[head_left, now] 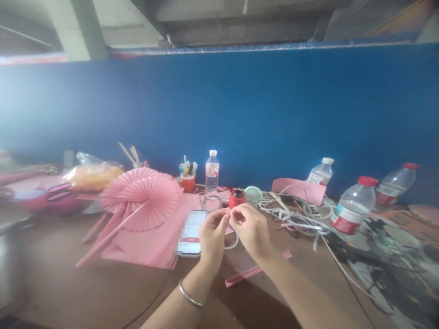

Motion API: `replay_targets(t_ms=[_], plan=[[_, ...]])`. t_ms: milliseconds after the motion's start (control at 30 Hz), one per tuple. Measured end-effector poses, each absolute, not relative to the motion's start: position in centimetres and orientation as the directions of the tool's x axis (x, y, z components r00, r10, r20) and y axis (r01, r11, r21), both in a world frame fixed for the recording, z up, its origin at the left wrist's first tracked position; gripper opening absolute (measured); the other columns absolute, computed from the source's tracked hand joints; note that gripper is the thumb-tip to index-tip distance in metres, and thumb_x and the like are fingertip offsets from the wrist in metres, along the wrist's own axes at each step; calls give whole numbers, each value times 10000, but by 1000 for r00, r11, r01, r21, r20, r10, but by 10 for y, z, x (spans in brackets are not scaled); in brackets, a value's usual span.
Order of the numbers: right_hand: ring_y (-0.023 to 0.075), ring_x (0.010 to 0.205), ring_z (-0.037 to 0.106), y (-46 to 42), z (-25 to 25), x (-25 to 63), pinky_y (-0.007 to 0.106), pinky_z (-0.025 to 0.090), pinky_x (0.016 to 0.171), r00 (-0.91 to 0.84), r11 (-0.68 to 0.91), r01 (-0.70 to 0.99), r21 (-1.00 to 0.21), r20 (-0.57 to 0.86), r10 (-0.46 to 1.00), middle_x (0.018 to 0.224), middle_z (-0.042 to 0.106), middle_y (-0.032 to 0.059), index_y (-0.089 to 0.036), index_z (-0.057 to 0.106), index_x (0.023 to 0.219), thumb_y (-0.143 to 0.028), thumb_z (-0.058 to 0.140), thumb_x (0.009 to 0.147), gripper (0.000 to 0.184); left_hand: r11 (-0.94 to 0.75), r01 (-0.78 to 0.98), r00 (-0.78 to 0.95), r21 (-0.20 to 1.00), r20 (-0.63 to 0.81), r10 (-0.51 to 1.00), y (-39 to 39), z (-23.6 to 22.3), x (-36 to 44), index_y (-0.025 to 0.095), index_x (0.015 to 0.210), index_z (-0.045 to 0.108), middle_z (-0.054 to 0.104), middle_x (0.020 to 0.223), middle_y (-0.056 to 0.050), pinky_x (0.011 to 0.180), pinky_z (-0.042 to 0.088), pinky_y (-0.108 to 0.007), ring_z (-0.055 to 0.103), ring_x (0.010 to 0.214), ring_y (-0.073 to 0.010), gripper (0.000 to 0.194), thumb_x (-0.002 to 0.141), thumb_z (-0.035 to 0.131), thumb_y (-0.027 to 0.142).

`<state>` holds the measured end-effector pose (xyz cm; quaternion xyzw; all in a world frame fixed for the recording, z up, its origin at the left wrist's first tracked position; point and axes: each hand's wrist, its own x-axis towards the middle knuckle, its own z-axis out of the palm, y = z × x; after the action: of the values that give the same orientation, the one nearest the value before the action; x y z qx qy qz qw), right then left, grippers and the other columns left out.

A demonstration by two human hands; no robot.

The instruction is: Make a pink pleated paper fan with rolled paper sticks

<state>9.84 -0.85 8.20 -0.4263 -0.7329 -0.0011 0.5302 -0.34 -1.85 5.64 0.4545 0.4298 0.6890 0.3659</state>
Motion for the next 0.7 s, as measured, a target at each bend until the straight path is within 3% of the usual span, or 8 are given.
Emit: replay_targets(t_ms=[133,333,467,567,700], plan=[[114,571,501,-8,78,100,220,388,577,-53,612,605,-510,741,670,618,547,-7,-175,537,636,-187,501,758,128,-342,-76,-311,937,304,901,-19,57,-4,152,801,651,674,779,-51,701,482,-266,614,752,-167,205,705,622,330],[117,540,502,-8,74,100,226,399,545,28,496,416,-762,556,831,590,553,-19,-176,545,632,-234,532,722,108,-302,-63,-329,951,266,906,-18,54,-1,140,772,637,660,734,-48,655,470,-251,597,680,-147,225,695,622,351],[110,470,471,6,68,103,223,402,462,97,305,14,-952,305,947,514,507,-40,-188,498,630,-229,507,683,68,-304,-344,-397,888,156,905,-7,51,-5,140,678,582,607,654,-7,684,486,-273,580,644,-116,186,677,636,319],[118,471,497,25,65,117,241,434,453,199,193,-306,-932,136,971,529,505,-34,-203,457,650,-250,471,658,49,-334,-604,-472,724,12,881,4,50,-14,146,655,544,584,662,18,707,498,-287,590,675,-105,145,638,659,234],[102,387,414,48,65,146,228,389,396,317,271,-309,-912,170,933,429,349,-64,-226,310,560,-297,373,670,146,-420,-694,-562,585,-75,823,13,49,-26,140,657,552,582,694,8,750,497,-296,596,735,-102,73,636,618,118]])
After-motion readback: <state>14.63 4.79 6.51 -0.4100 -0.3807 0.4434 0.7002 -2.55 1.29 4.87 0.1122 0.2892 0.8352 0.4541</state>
